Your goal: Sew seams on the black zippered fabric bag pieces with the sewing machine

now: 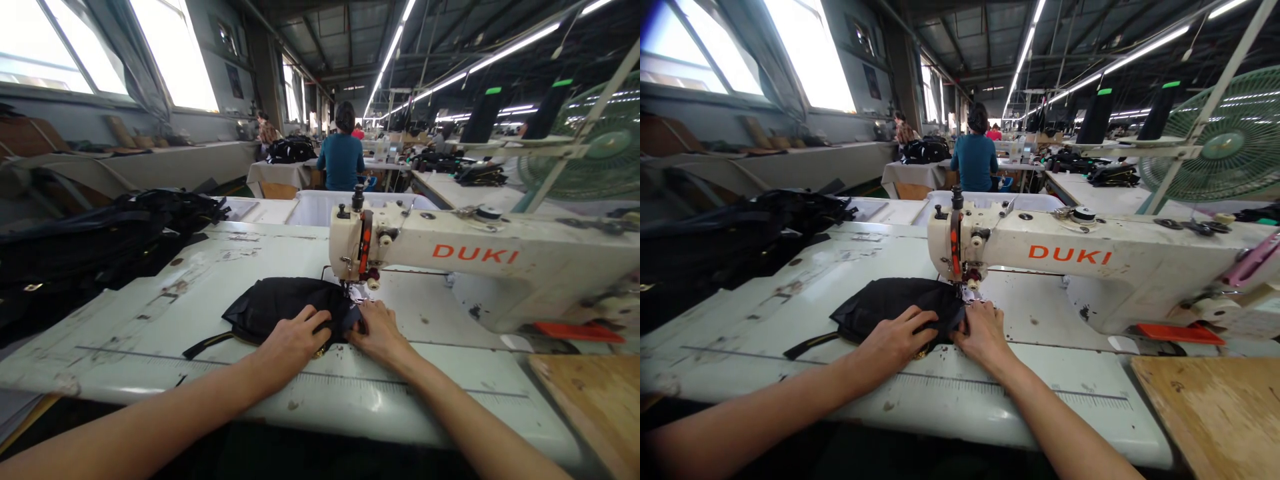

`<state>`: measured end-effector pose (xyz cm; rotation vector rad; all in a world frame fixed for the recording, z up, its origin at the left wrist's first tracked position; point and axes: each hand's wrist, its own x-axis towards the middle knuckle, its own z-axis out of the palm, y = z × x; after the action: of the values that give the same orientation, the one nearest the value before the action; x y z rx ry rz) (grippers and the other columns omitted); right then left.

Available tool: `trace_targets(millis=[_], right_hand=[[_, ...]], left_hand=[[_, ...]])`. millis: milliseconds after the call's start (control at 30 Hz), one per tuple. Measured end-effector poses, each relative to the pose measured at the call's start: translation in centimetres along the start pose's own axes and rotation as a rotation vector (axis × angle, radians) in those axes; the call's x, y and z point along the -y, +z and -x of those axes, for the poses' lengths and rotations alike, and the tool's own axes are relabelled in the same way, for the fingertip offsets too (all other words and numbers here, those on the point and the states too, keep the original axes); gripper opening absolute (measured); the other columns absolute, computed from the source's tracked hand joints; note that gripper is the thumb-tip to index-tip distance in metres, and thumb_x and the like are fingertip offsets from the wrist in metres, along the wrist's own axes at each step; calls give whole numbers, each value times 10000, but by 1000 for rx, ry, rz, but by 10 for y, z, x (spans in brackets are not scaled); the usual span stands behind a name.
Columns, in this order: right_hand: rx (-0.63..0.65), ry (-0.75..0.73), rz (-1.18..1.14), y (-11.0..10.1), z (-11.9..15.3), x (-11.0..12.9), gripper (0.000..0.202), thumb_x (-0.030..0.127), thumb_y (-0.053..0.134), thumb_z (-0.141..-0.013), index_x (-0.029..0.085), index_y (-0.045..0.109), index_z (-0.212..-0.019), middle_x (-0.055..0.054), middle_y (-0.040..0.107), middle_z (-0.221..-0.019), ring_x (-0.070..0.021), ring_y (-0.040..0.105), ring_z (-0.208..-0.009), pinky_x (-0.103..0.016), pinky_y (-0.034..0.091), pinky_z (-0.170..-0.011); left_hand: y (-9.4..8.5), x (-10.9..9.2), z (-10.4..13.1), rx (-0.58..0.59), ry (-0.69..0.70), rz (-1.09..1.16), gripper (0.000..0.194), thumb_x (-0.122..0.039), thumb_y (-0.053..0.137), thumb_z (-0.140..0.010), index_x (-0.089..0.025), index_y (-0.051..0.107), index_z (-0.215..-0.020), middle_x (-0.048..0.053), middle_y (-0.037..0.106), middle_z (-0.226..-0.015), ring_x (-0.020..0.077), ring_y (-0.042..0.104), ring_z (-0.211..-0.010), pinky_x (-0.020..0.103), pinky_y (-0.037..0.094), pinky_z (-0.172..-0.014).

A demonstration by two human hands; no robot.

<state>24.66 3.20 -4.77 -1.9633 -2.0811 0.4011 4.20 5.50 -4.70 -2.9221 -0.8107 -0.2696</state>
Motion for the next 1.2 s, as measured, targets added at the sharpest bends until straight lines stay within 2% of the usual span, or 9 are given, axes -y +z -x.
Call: trace_targets(millis=[100, 167, 400, 533, 667, 767, 967, 1100, 1200], right_hand=[[0, 2, -7, 0, 0, 0, 166, 357, 629, -752, 208, 563, -722, -28, 571, -863, -240, 478, -918, -325, 273, -720], [-5, 5, -7, 0, 0, 0, 155, 349, 623, -751, 205, 568, -732, -36, 577, -876, -245, 482, -926, -328, 276, -724], [12, -11, -8, 2, 0, -2, 209, 304, 612, -732, 212, 620, -920, -68, 600, -996, -273, 485, -978, -339, 286, -744], [26, -23, -12, 1, 1, -2, 206, 304, 605, -749, 218, 622, -935, -65, 600, -1027, -276, 473, -1004, -343, 286, -767], [28, -25, -15, 0, 1, -2, 183, 288, 606, -746, 219, 613, -916, -54, 603, -1007, -258, 477, -980, -329, 289, -761], [26, -25, -18, 1, 1, -2, 184, 282, 612, -737, 220, 618, -910, -52, 600, -1004, -258, 478, -979, -328, 286, -759], [17, -17, -26, 1, 0, -1, 165, 243, 597, -726, 195, 603, -884, -53, 595, -991, -259, 477, -977, -333, 276, -755], [16, -19, -29, 1, 0, 0, 117, 263, 577, -747, 191, 584, -839, -44, 590, -951, -243, 478, -941, -324, 276, -740], [8, -14, -26, 3, 0, 1, 83, 246, 550, -754, 190, 571, -811, -41, 585, -920, -235, 474, -917, -325, 270, -731]], left_hand=[[2, -2, -3, -47, 110, 32, 213, -76, 418, -945, -130, 608, -1022, 117, 564, -1229, 231, 523, -1093, 342, 525, -851], [2, -2, -2, -56, 151, 57, 241, -64, 385, -952, -114, 596, -1056, 117, 600, -1149, 211, 567, -1045, 346, 512, -902], [7, 4, 12, -117, 120, 206, 267, -151, 393, -986, -193, 566, -1184, 100, 558, -1253, 194, 566, -1136, 315, 525, -940], [12, 4, 12, -210, 180, 250, 252, -234, 427, -994, -162, 597, -1165, 97, 623, -1186, 196, 552, -1175, 314, 524, -966], [13, 0, 11, -230, 201, 221, 269, -249, 472, -979, -133, 599, -1185, 92, 665, -1150, 205, 569, -1163, 324, 533, -963], [14, -6, 10, -260, 131, 242, 249, -207, 481, -968, -139, 621, -1162, 79, 686, -1107, 198, 604, -1102, 314, 546, -921], [17, -20, 1, -353, -192, 382, 126, -155, 585, -875, -215, 695, -862, -4, 722, -947, 149, 662, -894, 240, 547, -769], [14, -26, -3, -367, -276, 387, 113, -132, 596, -846, -199, 657, -779, 7, 706, -926, 156, 635, -886, 242, 530, -747], [14, -30, -3, -371, -276, 333, 116, -135, 569, -862, -191, 644, -795, 25, 691, -887, 192, 595, -946, 261, 520, -723]])
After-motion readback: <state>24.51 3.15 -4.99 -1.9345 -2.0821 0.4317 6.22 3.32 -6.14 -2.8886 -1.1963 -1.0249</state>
